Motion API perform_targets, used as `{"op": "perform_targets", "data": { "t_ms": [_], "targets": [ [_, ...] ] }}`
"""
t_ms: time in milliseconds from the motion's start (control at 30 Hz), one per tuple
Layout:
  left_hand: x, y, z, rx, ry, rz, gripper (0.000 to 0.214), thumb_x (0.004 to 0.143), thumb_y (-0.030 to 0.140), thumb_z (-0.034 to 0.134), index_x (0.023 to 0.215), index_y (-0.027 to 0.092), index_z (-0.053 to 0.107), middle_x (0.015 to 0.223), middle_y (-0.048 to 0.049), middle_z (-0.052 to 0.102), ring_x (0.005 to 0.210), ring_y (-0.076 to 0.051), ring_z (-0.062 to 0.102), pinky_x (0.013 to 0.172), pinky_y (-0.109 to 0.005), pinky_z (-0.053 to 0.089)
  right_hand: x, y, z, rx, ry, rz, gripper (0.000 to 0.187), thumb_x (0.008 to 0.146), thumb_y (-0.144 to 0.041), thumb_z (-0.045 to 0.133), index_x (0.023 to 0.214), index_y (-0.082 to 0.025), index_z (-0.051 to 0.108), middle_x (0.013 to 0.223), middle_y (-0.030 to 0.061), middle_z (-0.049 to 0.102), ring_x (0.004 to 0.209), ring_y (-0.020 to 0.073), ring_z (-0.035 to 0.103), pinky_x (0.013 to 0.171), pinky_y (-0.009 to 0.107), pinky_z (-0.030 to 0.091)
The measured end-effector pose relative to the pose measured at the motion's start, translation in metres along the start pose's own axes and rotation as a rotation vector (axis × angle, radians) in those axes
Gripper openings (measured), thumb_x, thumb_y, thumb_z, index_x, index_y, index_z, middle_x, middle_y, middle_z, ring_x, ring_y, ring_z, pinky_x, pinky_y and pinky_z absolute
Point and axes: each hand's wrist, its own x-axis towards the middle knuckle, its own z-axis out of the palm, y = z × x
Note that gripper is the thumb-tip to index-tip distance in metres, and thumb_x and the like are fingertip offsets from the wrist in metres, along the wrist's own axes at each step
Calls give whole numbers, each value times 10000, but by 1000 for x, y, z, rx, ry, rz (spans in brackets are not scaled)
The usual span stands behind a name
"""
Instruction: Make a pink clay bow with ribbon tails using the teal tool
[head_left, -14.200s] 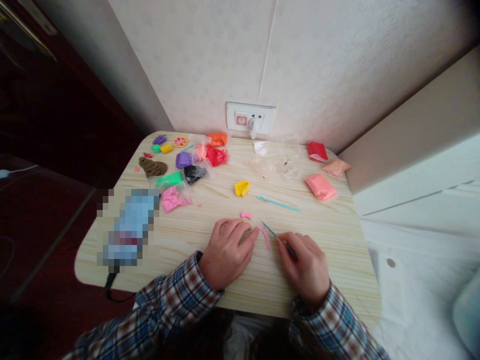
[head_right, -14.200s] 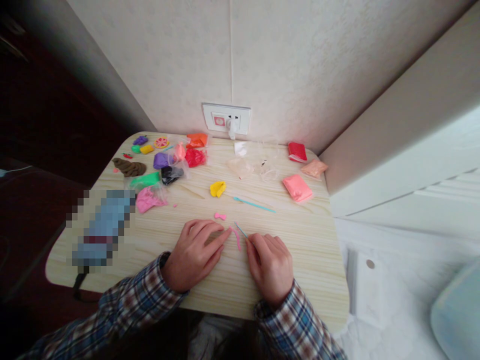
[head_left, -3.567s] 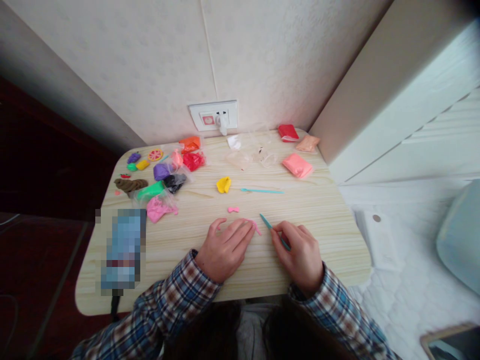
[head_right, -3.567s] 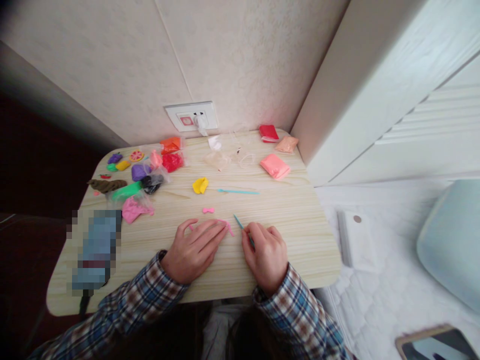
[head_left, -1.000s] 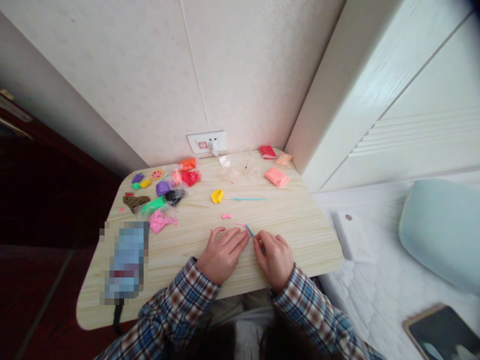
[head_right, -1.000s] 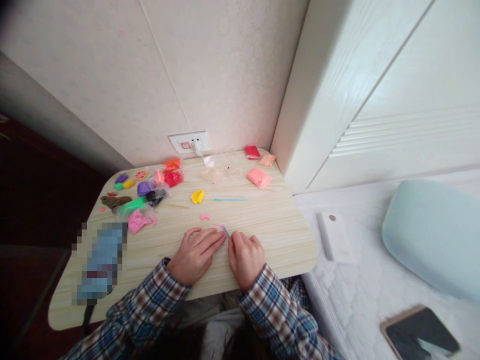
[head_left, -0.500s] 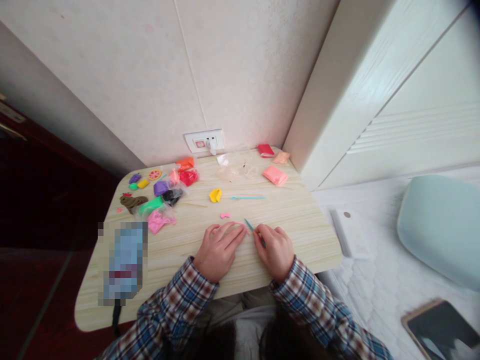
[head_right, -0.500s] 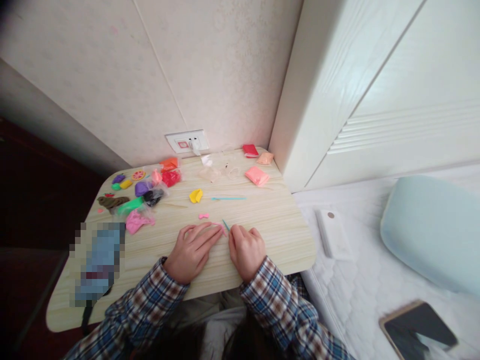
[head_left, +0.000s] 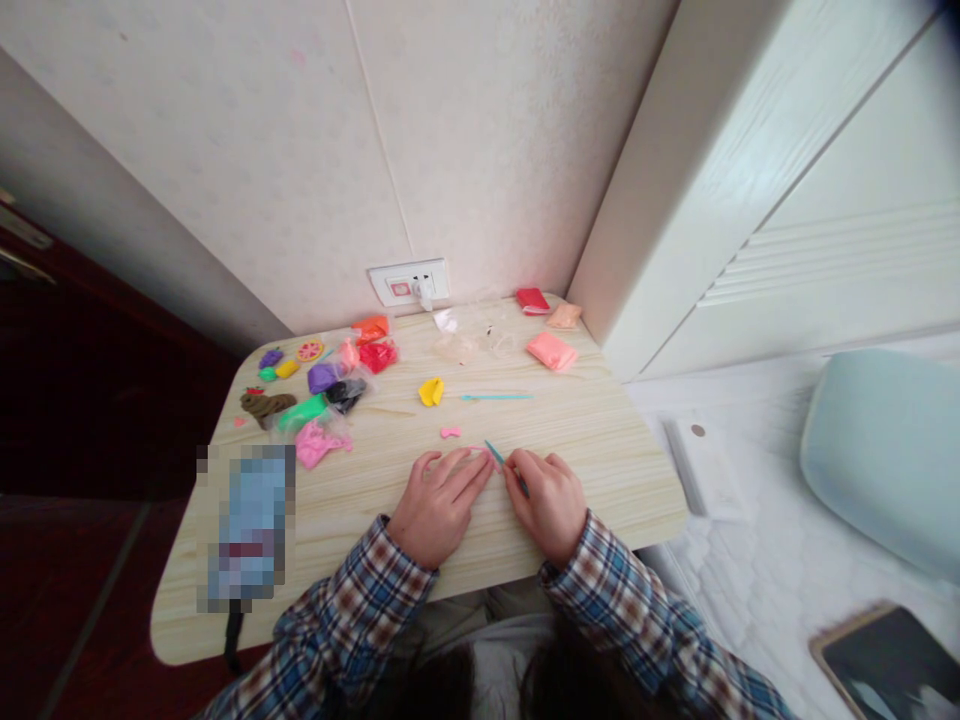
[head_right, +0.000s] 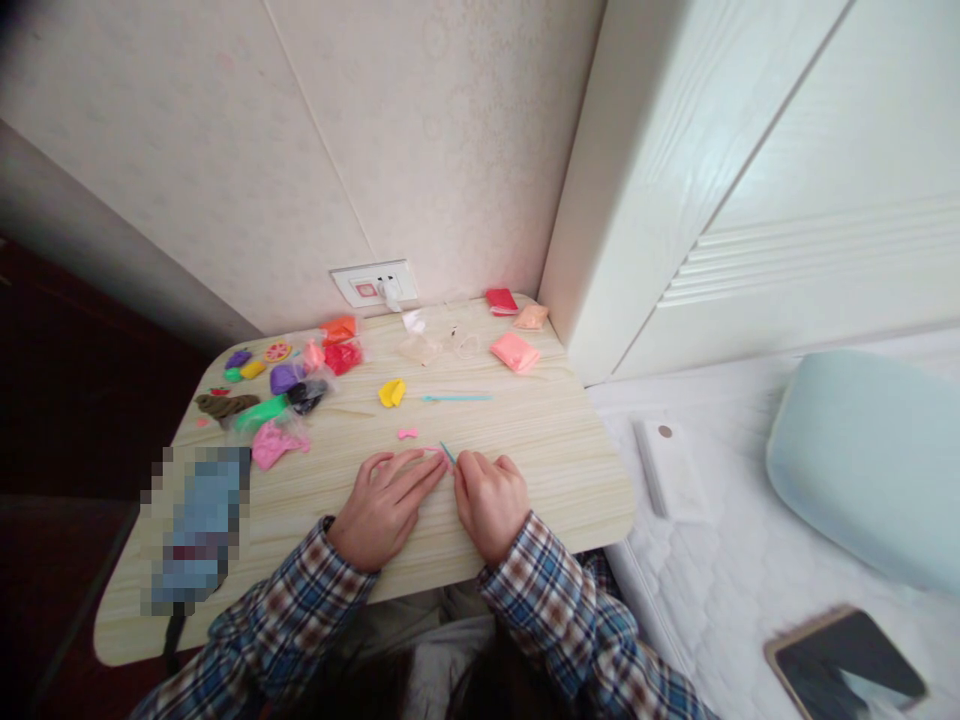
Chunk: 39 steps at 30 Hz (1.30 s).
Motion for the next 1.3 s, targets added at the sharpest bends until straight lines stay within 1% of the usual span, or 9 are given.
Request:
{"op": "perform_targets", "data": {
  "t_ms": [333, 500, 733, 900, 1133, 1233, 1300],
  "targets": [
    [0, 1, 1, -4, 0, -10, 433, 851, 92, 410, 1268, 150, 512, 1265, -52, 591, 1160, -209, 468, 927, -404, 318, 1, 2, -2, 23, -24, -17, 228, 897, -192, 409, 692, -198, 510, 616, -11, 606, 522, 110, 481, 616, 254, 289],
    [0, 1, -1, -32, 2, -17, 416, 859, 102, 408, 1259, 153, 514, 1267, -46, 588, 1158, -210, 463, 919, -402, 315, 2, 6, -3, 21, -18, 24, 210, 884, -187, 431, 692, -201, 516, 591, -17, 593, 520, 117, 491, 608, 254, 299],
    [-2, 2, -1, -47, 48, -90, 411, 870, 130, 422, 1270, 175, 505, 1277, -19, 581, 1153, -221, 446, 943, -406, 279, 6, 8, -3, 28, -38, 10, 197, 883, -191, 442, 702, -198, 521, 589, -21, 592, 523, 119, 495, 605, 251, 306],
    [-3, 2, 0, -39, -1, -109, 440, 855, 150, 434, 1292, 173, 482, 1301, -38, 558, 1170, -242, 433, 947, -423, 271, 8, 9, -4, 53, -81, -36, 218, 894, -210, 432, 693, -203, 514, 592, -20, 598, 527, 119, 493, 603, 246, 308],
    [-3, 4, -1, -36, -33, -125, 463, 863, 165, 437, 1326, 182, 442, 1310, -51, 546, 1170, -233, 436, 956, -440, 280, 11, 14, -4, 91, -115, -49, 224, 901, -231, 421, 699, -205, 513, 603, -16, 608, 535, 119, 504, 604, 248, 310],
    [-3, 4, -1, -45, -35, -124, 465, 859, 162, 441, 1323, 176, 445, 1303, -57, 552, 1170, -237, 444, 953, -442, 288, 10, 15, -4, 105, -113, -28, 225, 900, -238, 417, 703, -206, 521, 604, -11, 608, 537, 123, 501, 601, 249, 315],
    [-3, 3, -2, -65, -13, -123, 449, 854, 156, 443, 1302, 164, 470, 1288, -62, 565, 1167, -236, 454, 947, -435, 294, 9, 16, -4, 120, -111, -9, 226, 898, -249, 415, 707, -207, 530, 598, -10, 602, 534, 124, 497, 595, 249, 320]
  ]
}}
